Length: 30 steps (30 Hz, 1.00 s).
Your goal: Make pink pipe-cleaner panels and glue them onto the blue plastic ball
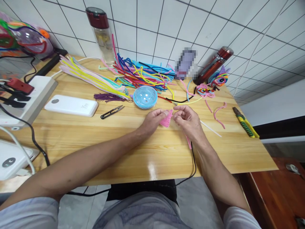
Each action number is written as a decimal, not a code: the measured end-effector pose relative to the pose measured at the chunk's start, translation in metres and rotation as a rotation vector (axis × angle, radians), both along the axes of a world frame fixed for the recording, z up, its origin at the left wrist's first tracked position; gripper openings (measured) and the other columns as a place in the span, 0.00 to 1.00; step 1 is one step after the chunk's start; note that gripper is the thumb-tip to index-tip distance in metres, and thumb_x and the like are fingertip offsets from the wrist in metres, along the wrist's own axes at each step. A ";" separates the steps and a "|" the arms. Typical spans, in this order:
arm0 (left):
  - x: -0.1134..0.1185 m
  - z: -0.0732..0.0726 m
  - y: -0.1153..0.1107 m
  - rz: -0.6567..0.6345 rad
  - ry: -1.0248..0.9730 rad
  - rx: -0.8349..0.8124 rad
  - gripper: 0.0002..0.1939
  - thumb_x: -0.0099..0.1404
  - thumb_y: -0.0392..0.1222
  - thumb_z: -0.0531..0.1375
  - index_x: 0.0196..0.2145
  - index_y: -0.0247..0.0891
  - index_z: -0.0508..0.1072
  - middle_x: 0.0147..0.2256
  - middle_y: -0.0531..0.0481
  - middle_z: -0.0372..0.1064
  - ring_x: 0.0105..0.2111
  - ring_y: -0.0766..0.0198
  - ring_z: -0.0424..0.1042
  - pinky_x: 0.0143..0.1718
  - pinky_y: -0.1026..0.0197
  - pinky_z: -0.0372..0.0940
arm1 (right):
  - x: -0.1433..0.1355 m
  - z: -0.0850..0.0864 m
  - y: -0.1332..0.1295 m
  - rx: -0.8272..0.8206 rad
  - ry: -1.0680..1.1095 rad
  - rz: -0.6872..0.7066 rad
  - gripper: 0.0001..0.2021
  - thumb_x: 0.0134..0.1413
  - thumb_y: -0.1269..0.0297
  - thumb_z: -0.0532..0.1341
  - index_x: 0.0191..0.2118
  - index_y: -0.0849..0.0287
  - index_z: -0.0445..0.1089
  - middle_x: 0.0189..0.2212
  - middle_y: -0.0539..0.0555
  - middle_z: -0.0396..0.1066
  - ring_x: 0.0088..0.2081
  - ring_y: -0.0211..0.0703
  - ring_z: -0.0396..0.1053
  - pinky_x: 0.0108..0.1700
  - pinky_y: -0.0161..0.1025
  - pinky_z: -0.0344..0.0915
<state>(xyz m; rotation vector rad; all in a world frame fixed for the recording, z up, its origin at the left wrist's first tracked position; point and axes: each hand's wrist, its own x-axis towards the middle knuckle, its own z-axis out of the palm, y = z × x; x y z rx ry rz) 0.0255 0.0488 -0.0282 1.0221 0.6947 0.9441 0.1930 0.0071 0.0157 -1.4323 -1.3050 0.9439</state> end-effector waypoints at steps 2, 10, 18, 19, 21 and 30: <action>0.000 0.000 0.001 -0.009 0.003 0.022 0.21 0.58 0.60 0.70 0.30 0.38 0.75 0.29 0.54 0.71 0.31 0.66 0.65 0.37 0.61 0.63 | -0.001 0.001 0.000 0.001 0.008 -0.010 0.18 0.44 0.63 0.67 0.45 0.54 0.71 0.26 0.43 0.70 0.27 0.36 0.65 0.32 0.38 0.62; -0.001 -0.001 0.001 -0.033 0.017 0.081 0.23 0.59 0.63 0.71 0.30 0.38 0.76 0.29 0.53 0.72 0.31 0.65 0.67 0.39 0.60 0.66 | -0.001 0.004 -0.001 0.020 0.031 -0.049 0.19 0.42 0.65 0.66 0.44 0.54 0.71 0.25 0.43 0.70 0.26 0.36 0.65 0.32 0.38 0.62; -0.001 -0.002 0.002 -0.027 0.029 0.096 0.25 0.60 0.64 0.69 0.30 0.38 0.75 0.29 0.54 0.70 0.32 0.65 0.65 0.42 0.59 0.66 | 0.001 0.000 0.000 0.016 0.017 -0.036 0.18 0.44 0.64 0.66 0.44 0.54 0.71 0.26 0.43 0.71 0.26 0.36 0.66 0.32 0.37 0.62; -0.001 -0.002 0.002 -0.024 0.032 0.094 0.25 0.60 0.64 0.69 0.30 0.38 0.75 0.29 0.54 0.69 0.32 0.65 0.65 0.41 0.59 0.66 | 0.001 0.000 0.000 0.015 0.016 -0.037 0.18 0.44 0.65 0.66 0.45 0.54 0.71 0.26 0.43 0.71 0.27 0.36 0.66 0.32 0.37 0.62; -0.001 -0.002 0.001 -0.017 0.032 0.094 0.24 0.61 0.64 0.69 0.31 0.37 0.75 0.29 0.54 0.70 0.32 0.65 0.65 0.41 0.60 0.65 | 0.001 0.000 0.000 0.015 0.019 -0.039 0.18 0.44 0.65 0.66 0.45 0.54 0.71 0.26 0.43 0.71 0.27 0.36 0.66 0.32 0.37 0.62; -0.002 0.001 -0.006 -0.018 0.057 0.195 0.18 0.64 0.56 0.68 0.37 0.37 0.75 0.32 0.51 0.74 0.33 0.64 0.70 0.41 0.59 0.66 | -0.002 -0.001 -0.001 0.029 0.019 -0.008 0.21 0.45 0.61 0.71 0.46 0.53 0.70 0.27 0.45 0.73 0.28 0.39 0.69 0.33 0.39 0.65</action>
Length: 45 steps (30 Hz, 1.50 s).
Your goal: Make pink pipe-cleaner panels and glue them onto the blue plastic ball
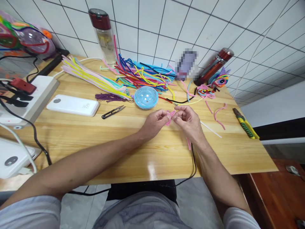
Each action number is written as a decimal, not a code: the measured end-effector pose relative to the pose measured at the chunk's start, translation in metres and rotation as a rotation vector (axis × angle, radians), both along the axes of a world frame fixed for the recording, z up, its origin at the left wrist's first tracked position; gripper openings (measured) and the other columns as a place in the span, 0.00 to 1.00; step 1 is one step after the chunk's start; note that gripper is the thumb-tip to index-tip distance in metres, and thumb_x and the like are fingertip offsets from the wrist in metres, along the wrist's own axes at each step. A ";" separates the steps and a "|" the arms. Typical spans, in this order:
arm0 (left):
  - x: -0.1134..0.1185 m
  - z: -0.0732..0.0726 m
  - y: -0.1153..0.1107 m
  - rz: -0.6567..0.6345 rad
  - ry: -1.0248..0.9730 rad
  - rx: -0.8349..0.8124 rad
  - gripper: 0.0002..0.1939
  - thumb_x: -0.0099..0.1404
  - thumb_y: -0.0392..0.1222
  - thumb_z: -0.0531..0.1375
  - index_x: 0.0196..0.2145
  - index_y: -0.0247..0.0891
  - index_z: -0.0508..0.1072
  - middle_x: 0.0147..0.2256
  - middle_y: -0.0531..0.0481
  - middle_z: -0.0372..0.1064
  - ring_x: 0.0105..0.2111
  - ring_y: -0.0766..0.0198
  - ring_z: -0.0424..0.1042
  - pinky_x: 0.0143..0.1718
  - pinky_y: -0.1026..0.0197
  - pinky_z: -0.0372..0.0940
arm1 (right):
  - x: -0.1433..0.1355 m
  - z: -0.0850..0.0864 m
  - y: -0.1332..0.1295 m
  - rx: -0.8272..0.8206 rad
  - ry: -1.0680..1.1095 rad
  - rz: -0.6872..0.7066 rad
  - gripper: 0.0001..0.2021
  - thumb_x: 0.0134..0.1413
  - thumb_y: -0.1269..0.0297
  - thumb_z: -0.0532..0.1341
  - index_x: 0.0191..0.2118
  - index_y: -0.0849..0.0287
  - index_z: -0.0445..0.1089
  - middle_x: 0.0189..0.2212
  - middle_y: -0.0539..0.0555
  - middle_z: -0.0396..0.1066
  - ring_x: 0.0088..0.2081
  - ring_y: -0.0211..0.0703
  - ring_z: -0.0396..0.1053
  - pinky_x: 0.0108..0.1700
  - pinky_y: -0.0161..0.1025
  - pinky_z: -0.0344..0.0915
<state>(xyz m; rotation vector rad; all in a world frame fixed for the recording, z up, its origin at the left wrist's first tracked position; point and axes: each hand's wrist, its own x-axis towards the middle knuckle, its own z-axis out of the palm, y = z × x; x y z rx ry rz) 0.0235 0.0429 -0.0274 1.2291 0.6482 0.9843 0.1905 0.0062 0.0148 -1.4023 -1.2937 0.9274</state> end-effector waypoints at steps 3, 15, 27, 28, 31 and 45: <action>-0.001 0.000 -0.002 0.007 0.030 0.062 0.15 0.66 0.54 0.66 0.37 0.37 0.75 0.33 0.52 0.73 0.33 0.65 0.70 0.40 0.60 0.65 | -0.001 -0.002 -0.001 0.021 -0.012 0.000 0.21 0.46 0.59 0.73 0.47 0.53 0.69 0.27 0.45 0.73 0.28 0.39 0.69 0.34 0.39 0.65; -0.001 -0.002 -0.002 0.041 0.053 0.012 0.17 0.65 0.55 0.68 0.38 0.37 0.77 0.35 0.49 0.78 0.36 0.62 0.75 0.44 0.58 0.70 | -0.002 0.001 -0.003 0.033 -0.028 -0.042 0.18 0.49 0.60 0.69 0.46 0.53 0.69 0.27 0.44 0.72 0.28 0.38 0.67 0.34 0.39 0.64; -0.002 0.006 -0.005 -0.035 0.107 0.076 0.17 0.66 0.55 0.67 0.32 0.38 0.74 0.29 0.52 0.74 0.33 0.63 0.71 0.50 0.54 0.70 | 0.003 0.006 -0.001 -0.069 -0.182 0.019 0.07 0.47 0.59 0.68 0.31 0.56 0.75 0.27 0.48 0.74 0.30 0.40 0.67 0.36 0.40 0.62; -0.002 0.006 -0.005 -0.042 0.105 0.076 0.18 0.65 0.55 0.68 0.31 0.38 0.73 0.28 0.53 0.73 0.31 0.64 0.70 0.50 0.53 0.71 | 0.002 0.007 -0.002 -0.078 -0.179 0.021 0.07 0.47 0.59 0.68 0.30 0.56 0.75 0.26 0.48 0.73 0.29 0.39 0.66 0.36 0.40 0.61; -0.001 0.007 -0.006 -0.044 0.094 0.069 0.19 0.64 0.56 0.69 0.29 0.39 0.71 0.26 0.55 0.70 0.30 0.65 0.68 0.51 0.52 0.71 | 0.001 0.007 -0.003 -0.090 -0.174 0.005 0.07 0.46 0.59 0.67 0.29 0.57 0.75 0.25 0.48 0.71 0.28 0.38 0.64 0.35 0.39 0.60; -0.002 0.006 -0.004 -0.008 0.108 0.072 0.13 0.64 0.50 0.66 0.30 0.39 0.74 0.29 0.52 0.74 0.36 0.61 0.72 0.52 0.54 0.70 | -0.004 0.002 -0.003 -0.074 -0.144 -0.024 0.05 0.48 0.60 0.64 0.28 0.55 0.74 0.24 0.48 0.70 0.28 0.39 0.63 0.34 0.39 0.60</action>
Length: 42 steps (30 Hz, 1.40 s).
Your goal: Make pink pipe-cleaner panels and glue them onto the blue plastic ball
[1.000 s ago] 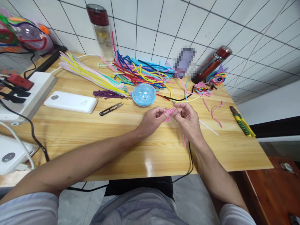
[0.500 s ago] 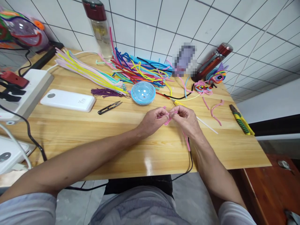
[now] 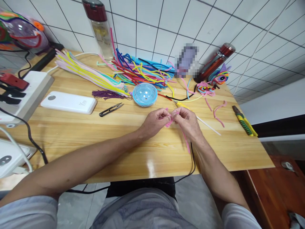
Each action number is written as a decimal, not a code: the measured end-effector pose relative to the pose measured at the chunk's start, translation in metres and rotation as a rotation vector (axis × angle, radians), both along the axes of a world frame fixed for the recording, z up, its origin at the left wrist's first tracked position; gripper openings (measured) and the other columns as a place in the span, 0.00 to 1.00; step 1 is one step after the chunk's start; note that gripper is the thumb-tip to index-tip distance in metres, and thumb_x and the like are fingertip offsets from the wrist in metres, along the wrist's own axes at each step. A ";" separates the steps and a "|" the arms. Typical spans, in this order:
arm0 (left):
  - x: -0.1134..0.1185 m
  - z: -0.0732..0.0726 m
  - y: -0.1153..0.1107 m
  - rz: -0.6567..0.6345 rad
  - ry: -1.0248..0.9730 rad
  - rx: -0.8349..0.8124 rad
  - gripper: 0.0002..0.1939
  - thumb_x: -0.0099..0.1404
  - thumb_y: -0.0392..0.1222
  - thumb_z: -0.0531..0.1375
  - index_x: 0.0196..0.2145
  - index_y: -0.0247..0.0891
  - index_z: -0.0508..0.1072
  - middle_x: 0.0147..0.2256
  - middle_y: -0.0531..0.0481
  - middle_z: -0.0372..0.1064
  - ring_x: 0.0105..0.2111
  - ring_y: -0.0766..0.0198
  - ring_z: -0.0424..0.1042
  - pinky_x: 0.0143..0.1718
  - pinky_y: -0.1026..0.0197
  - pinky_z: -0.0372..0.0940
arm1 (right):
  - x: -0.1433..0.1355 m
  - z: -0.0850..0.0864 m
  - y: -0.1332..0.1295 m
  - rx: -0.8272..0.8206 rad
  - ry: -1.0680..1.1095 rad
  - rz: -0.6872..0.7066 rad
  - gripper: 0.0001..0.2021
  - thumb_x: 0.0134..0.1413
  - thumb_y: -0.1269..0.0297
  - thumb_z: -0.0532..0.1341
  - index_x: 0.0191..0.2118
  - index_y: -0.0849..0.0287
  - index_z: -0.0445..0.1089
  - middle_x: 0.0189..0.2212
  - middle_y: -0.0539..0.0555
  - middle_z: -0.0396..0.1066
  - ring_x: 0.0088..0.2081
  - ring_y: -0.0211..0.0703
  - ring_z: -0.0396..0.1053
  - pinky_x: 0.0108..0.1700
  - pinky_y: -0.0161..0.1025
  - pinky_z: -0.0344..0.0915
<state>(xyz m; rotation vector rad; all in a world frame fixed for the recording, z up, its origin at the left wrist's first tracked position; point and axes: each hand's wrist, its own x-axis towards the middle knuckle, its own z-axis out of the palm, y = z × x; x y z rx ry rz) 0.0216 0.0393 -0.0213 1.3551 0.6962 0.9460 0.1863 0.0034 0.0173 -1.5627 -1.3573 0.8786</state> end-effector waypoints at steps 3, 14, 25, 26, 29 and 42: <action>0.000 -0.002 0.001 0.001 -0.012 -0.003 0.12 0.64 0.50 0.66 0.30 0.39 0.74 0.30 0.52 0.74 0.37 0.61 0.72 0.50 0.56 0.69 | 0.001 0.000 0.001 -0.016 0.025 0.006 0.06 0.48 0.60 0.65 0.28 0.56 0.74 0.24 0.48 0.70 0.28 0.39 0.63 0.33 0.38 0.61; -0.001 -0.001 0.000 -0.006 -0.006 -0.032 0.17 0.64 0.56 0.68 0.29 0.40 0.73 0.28 0.53 0.71 0.35 0.61 0.71 0.50 0.55 0.68 | 0.006 0.002 0.003 -0.026 0.042 0.058 0.06 0.45 0.61 0.67 0.30 0.56 0.74 0.23 0.46 0.68 0.26 0.37 0.61 0.32 0.38 0.59; -0.001 -0.001 0.001 -0.014 -0.001 -0.023 0.19 0.62 0.57 0.69 0.29 0.40 0.74 0.28 0.51 0.74 0.37 0.60 0.73 0.49 0.55 0.70 | 0.005 0.001 0.002 -0.020 0.006 0.037 0.04 0.48 0.62 0.64 0.28 0.55 0.74 0.23 0.47 0.69 0.27 0.39 0.62 0.32 0.39 0.59; -0.001 -0.001 0.000 -0.012 -0.002 -0.021 0.19 0.63 0.57 0.69 0.29 0.40 0.74 0.28 0.51 0.73 0.37 0.59 0.73 0.50 0.54 0.70 | 0.005 0.001 0.002 -0.028 0.016 0.054 0.04 0.47 0.62 0.65 0.28 0.55 0.74 0.23 0.47 0.69 0.27 0.39 0.63 0.32 0.39 0.60; -0.002 0.001 0.000 -0.010 0.002 -0.017 0.17 0.63 0.55 0.68 0.29 0.39 0.74 0.28 0.52 0.72 0.35 0.61 0.72 0.50 0.54 0.70 | 0.005 0.002 0.002 -0.040 0.030 0.077 0.04 0.46 0.61 0.65 0.28 0.55 0.74 0.23 0.47 0.69 0.27 0.39 0.64 0.32 0.39 0.61; -0.001 -0.002 0.002 -0.019 -0.008 -0.033 0.14 0.61 0.51 0.68 0.29 0.40 0.74 0.29 0.52 0.74 0.35 0.62 0.72 0.49 0.55 0.70 | 0.007 -0.001 0.003 -0.040 0.032 0.056 0.03 0.47 0.63 0.64 0.27 0.55 0.73 0.22 0.47 0.71 0.25 0.39 0.65 0.32 0.39 0.63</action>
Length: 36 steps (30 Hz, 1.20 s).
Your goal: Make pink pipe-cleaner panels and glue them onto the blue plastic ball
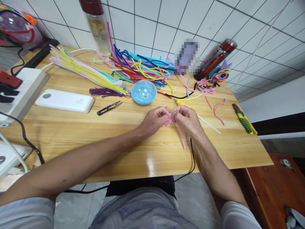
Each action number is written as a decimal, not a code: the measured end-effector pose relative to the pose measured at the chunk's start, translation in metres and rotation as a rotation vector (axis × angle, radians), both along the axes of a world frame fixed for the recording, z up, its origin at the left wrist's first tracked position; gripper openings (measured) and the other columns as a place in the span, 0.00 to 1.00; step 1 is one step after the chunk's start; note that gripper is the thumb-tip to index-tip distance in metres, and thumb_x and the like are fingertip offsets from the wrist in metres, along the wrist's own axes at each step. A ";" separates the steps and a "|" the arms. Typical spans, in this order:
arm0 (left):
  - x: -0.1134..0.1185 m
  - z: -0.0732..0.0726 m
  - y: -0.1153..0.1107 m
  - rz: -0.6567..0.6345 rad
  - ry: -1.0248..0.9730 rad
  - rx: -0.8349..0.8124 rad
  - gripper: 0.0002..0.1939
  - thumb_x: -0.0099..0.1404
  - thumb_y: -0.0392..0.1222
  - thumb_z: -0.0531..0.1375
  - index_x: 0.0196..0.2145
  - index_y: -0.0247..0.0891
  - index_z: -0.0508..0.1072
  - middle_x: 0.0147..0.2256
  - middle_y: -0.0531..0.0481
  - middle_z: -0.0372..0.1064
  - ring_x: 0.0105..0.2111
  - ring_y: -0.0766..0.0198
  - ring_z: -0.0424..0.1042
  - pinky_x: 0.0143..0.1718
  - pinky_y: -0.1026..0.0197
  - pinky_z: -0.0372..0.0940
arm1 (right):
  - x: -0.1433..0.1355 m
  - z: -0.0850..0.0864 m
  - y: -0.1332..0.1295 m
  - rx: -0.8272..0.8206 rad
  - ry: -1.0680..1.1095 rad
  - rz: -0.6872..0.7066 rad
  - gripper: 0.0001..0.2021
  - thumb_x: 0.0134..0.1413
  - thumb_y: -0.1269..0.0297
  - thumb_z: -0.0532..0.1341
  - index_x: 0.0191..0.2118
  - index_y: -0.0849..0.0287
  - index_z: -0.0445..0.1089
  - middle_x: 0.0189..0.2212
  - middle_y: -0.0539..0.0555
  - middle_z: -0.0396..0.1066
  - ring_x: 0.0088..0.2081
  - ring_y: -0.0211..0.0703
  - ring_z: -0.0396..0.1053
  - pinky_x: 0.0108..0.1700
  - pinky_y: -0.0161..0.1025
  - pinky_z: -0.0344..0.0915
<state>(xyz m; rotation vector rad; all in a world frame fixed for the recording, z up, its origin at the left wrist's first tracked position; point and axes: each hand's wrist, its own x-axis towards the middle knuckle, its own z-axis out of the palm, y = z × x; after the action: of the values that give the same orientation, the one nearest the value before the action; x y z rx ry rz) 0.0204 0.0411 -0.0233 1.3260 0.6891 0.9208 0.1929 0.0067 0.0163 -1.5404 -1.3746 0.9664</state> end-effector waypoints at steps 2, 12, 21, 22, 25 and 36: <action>0.000 -0.001 0.000 0.004 -0.002 -0.008 0.14 0.61 0.51 0.68 0.29 0.40 0.74 0.28 0.52 0.74 0.34 0.62 0.72 0.49 0.55 0.70 | 0.001 0.002 0.000 -0.010 0.025 0.012 0.04 0.47 0.61 0.65 0.28 0.55 0.74 0.22 0.47 0.71 0.25 0.39 0.65 0.31 0.39 0.63; 0.000 0.000 0.000 -0.007 -0.014 -0.050 0.15 0.64 0.51 0.68 0.28 0.40 0.72 0.28 0.51 0.74 0.41 0.57 0.77 0.53 0.52 0.70 | 0.000 0.004 0.000 -0.009 0.119 0.059 0.09 0.44 0.62 0.70 0.34 0.55 0.76 0.26 0.48 0.74 0.27 0.38 0.66 0.32 0.38 0.64; 0.000 -0.001 -0.001 -0.007 -0.012 -0.034 0.14 0.63 0.52 0.67 0.28 0.41 0.72 0.29 0.51 0.75 0.46 0.54 0.77 0.56 0.51 0.68 | -0.001 0.003 0.000 0.006 0.082 0.055 0.08 0.43 0.63 0.66 0.33 0.57 0.77 0.23 0.46 0.72 0.25 0.37 0.64 0.31 0.37 0.61; 0.000 -0.001 -0.001 -0.008 -0.005 -0.030 0.15 0.63 0.53 0.67 0.28 0.41 0.72 0.29 0.51 0.75 0.46 0.55 0.77 0.56 0.52 0.68 | -0.001 0.002 0.000 0.004 0.078 0.060 0.08 0.43 0.63 0.66 0.33 0.57 0.76 0.23 0.46 0.72 0.25 0.36 0.64 0.31 0.37 0.61; -0.001 0.001 -0.001 -0.012 0.013 -0.022 0.16 0.62 0.54 0.68 0.29 0.40 0.73 0.29 0.51 0.74 0.44 0.56 0.76 0.53 0.54 0.68 | -0.001 0.001 0.001 -0.002 0.071 0.057 0.06 0.42 0.63 0.66 0.30 0.56 0.74 0.22 0.46 0.71 0.25 0.36 0.64 0.30 0.37 0.60; -0.001 0.002 -0.001 -0.007 -0.020 -0.031 0.17 0.62 0.54 0.69 0.29 0.38 0.73 0.28 0.53 0.71 0.34 0.63 0.70 0.46 0.57 0.67 | -0.003 0.003 0.000 -0.003 0.092 0.038 0.06 0.40 0.63 0.66 0.29 0.55 0.72 0.23 0.45 0.71 0.25 0.36 0.65 0.31 0.37 0.62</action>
<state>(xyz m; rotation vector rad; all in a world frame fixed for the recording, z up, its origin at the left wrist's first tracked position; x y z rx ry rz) 0.0199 0.0397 -0.0217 1.2896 0.6805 0.9133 0.1903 0.0069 0.0191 -1.4587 -1.3426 1.0502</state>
